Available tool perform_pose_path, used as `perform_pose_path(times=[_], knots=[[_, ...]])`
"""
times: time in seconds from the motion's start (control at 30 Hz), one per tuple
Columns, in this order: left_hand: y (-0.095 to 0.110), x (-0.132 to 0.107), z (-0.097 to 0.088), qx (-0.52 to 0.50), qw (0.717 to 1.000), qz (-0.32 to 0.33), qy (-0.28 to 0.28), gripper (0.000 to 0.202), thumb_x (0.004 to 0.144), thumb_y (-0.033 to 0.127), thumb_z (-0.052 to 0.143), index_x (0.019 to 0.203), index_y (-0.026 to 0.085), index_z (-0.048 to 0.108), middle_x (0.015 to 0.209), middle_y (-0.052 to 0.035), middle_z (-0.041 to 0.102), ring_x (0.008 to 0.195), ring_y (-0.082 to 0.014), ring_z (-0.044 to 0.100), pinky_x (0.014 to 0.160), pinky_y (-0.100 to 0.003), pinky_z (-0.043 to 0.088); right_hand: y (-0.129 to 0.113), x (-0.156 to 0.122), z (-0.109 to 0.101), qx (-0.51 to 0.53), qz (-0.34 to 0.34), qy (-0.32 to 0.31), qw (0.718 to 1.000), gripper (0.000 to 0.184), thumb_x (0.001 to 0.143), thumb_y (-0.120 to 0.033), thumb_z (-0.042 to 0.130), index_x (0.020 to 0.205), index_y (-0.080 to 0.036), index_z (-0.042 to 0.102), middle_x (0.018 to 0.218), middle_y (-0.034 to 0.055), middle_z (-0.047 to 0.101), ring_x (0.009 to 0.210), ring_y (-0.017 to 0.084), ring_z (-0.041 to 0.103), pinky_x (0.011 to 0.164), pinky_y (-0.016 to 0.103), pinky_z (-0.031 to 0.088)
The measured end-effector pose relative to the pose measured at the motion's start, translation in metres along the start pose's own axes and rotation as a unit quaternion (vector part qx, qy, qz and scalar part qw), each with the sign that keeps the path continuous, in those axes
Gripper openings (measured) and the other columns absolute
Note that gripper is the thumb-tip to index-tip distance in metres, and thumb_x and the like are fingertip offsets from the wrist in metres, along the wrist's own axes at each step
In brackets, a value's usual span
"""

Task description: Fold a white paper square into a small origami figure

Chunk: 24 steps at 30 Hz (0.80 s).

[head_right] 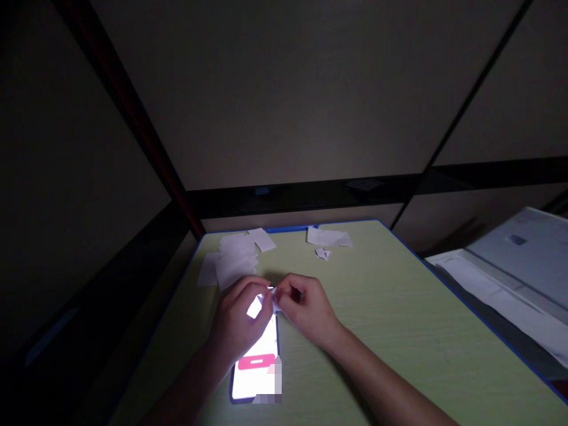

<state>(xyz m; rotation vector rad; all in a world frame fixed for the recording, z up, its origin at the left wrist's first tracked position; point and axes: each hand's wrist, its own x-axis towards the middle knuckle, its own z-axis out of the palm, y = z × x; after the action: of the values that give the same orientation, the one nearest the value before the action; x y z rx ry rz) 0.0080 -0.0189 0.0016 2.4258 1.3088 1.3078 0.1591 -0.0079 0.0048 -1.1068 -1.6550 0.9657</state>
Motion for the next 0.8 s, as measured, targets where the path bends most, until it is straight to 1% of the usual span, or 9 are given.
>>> perform_pose_path(times=[0.1,0.23,0.43,0.53,0.63,0.7,0.8], knots=[[0.0013,0.0005,-0.0004,0.023,1.000,0.014,0.006,0.008,0.077,0.012,0.051,0.077,0.018,0.056,0.082,-0.0053,0.061,0.080,-0.0181,0.057,0.072,-0.033,0.047,-0.0001,-0.0001,0.0011,-0.006,-0.001,0.015,1.000,0.011,0.068,-0.013,0.050,0.058,-0.016,0.054,0.053,-0.0029,0.051,0.051,0.011,0.043,0.050,0.023,0.035],[0.0027,0.0018,-0.0012,0.033,0.999,0.033,0.000,0.010,0.078,0.011,0.051,0.081,0.018,0.057,0.083,-0.0053,0.062,0.081,-0.0181,0.056,0.074,-0.033,0.047,0.0006,0.0001,0.0000,-0.017,-0.002,0.034,0.999,0.010,0.068,-0.013,0.050,0.058,-0.016,0.053,0.053,-0.0031,0.050,0.051,0.011,0.042,0.050,0.022,0.035],[0.0022,0.0023,-0.0015,0.030,0.998,0.052,-0.001,0.013,0.078,0.009,0.051,0.083,0.018,0.059,0.089,-0.0062,0.062,0.084,-0.0186,0.056,0.075,-0.035,0.047,0.0001,0.0006,-0.0010,-0.006,-0.003,0.036,0.999,0.010,0.068,-0.013,0.050,0.060,-0.016,0.053,0.054,-0.0028,0.051,0.052,0.011,0.043,0.050,0.023,0.035],[0.0035,0.0022,-0.0027,0.022,0.998,0.059,-0.006,0.015,0.078,0.009,0.051,0.086,0.018,0.061,0.091,-0.0070,0.062,0.086,-0.0192,0.056,0.076,-0.036,0.047,0.0000,0.0016,-0.0004,-0.004,0.003,0.040,0.999,0.009,0.068,-0.013,0.050,0.060,-0.017,0.054,0.054,-0.0031,0.050,0.051,0.011,0.043,0.049,0.022,0.035],[0.0052,0.0018,-0.0045,-0.012,0.998,0.066,-0.011,0.019,0.077,0.013,0.054,0.094,0.019,0.061,0.094,-0.0077,0.062,0.088,-0.0199,0.057,0.076,-0.037,0.048,0.0000,0.0018,-0.0009,0.006,0.005,0.041,0.999,0.009,0.068,-0.013,0.049,0.060,-0.017,0.054,0.053,-0.0032,0.050,0.051,0.011,0.044,0.049,0.022,0.035],[0.0054,0.0012,-0.0045,-0.051,0.997,0.056,-0.004,0.020,0.077,0.013,0.055,0.095,0.019,0.060,0.096,-0.0080,0.061,0.088,-0.0197,0.057,0.076,-0.036,0.049,-0.0003,0.0014,-0.0018,0.010,0.000,0.036,0.999,0.010,0.068,-0.013,0.049,0.061,-0.017,0.054,0.054,-0.0030,0.051,0.052,0.011,0.044,0.049,0.022,0.035],[0.0038,0.0006,-0.0019,-0.099,0.995,0.004,0.029,0.014,0.078,0.011,0.053,0.087,0.018,0.060,0.093,-0.0074,0.061,0.088,-0.0176,0.058,0.078,-0.032,0.048,-0.0011,0.0006,-0.0030,0.001,-0.017,0.028,0.999,0.010,0.068,-0.012,0.050,0.062,-0.017,0.056,0.055,-0.0027,0.053,0.052,0.011,0.044,0.050,0.023,0.035]])
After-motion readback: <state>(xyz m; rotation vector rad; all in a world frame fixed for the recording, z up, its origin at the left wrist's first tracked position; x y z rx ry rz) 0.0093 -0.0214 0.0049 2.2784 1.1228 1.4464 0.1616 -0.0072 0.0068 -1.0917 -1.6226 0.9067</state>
